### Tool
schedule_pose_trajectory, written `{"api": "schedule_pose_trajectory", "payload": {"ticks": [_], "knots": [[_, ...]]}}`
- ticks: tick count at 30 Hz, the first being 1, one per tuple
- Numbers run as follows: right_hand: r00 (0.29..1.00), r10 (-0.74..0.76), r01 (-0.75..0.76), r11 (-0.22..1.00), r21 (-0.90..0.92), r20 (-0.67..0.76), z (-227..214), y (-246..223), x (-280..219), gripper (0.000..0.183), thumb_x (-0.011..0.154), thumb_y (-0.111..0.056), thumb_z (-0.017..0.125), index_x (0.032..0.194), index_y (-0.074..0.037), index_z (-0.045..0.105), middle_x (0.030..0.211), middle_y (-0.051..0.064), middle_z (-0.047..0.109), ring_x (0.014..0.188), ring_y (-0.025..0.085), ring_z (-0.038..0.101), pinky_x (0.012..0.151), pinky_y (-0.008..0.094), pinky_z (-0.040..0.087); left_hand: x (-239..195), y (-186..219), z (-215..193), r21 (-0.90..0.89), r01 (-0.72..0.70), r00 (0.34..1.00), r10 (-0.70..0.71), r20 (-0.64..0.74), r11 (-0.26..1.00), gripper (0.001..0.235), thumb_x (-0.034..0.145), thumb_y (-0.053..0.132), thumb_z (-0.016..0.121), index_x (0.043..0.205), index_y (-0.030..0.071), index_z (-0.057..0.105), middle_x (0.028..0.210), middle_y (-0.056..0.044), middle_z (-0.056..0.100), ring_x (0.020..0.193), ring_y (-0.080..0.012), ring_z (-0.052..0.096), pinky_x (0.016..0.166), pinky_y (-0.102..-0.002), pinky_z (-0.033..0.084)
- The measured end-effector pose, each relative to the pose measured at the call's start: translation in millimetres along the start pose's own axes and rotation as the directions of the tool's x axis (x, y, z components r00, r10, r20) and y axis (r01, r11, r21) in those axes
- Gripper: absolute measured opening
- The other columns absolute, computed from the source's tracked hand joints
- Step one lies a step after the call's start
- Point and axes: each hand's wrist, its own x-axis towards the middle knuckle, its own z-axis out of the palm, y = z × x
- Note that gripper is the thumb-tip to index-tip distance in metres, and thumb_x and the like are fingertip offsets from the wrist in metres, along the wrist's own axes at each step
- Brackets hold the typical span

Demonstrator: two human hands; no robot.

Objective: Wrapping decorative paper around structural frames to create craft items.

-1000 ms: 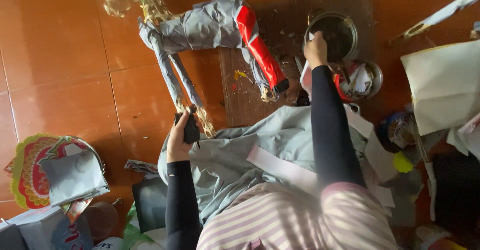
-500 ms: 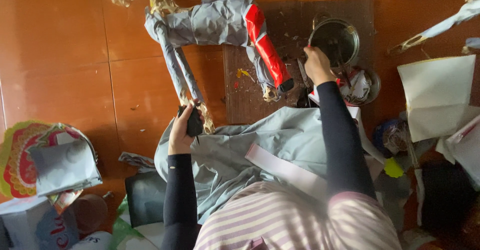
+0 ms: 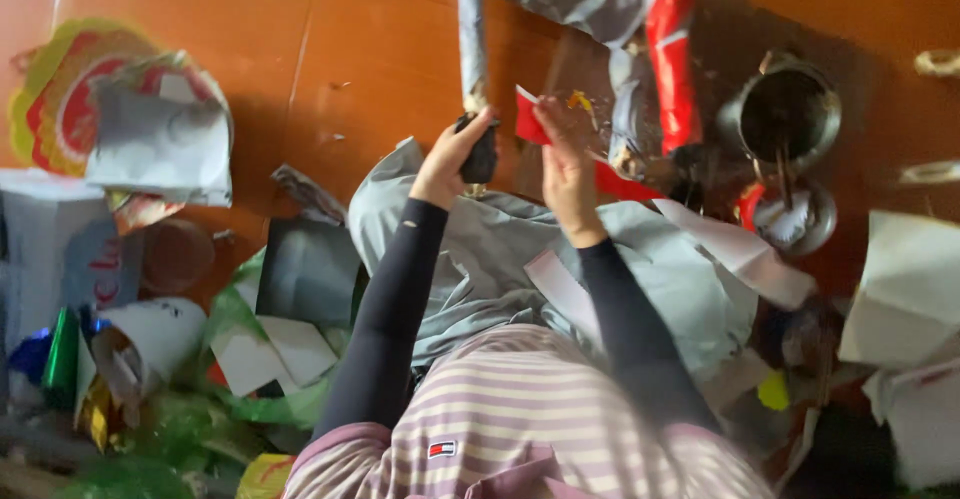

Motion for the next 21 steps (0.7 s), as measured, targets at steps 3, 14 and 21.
{"api": "schedule_pose_trajectory", "payload": {"ticks": [3,14,21], "knots": [[0.995,0.001,-0.015,0.990,0.139,0.104,59,-3,-4,0.051,0.107,0.004,0.049,0.155,-0.013,0.051,0.167,0.009,0.039,0.158,0.026,0.035,0.129,0.039,0.033,12,-11,-4,-0.058,-0.041,0.999,0.040,-0.006,0.997,0.039,0.099,0.034,0.063,0.125,0.004,0.064,0.109,-0.008,0.073,0.092,-0.0170,0.071,0.079,-0.033,0.060],[0.964,-0.088,0.074,0.995,0.064,0.252,80,5,4,0.043,0.106,-0.005,0.047,0.147,-0.013,0.060,0.163,0.007,0.046,0.160,0.029,0.030,0.134,0.045,0.024,-3,-55,-27,-0.210,-0.570,0.746,0.394,-0.536,0.794,0.042,0.113,0.048,0.049,0.125,0.008,0.052,0.112,-0.003,0.062,0.104,-0.0157,0.060,0.093,-0.036,0.050],[0.913,-0.143,0.201,0.972,-0.118,0.382,69,4,12,0.047,0.095,-0.006,0.048,0.136,-0.012,0.069,0.159,0.005,0.052,0.159,0.029,0.032,0.133,0.050,0.016,-66,-18,17,-0.211,-0.453,0.850,0.349,-0.394,0.866,0.040,0.104,0.042,0.049,0.102,0.006,0.066,0.093,0.000,0.070,0.082,-0.0103,0.064,0.073,-0.026,0.052]]}}
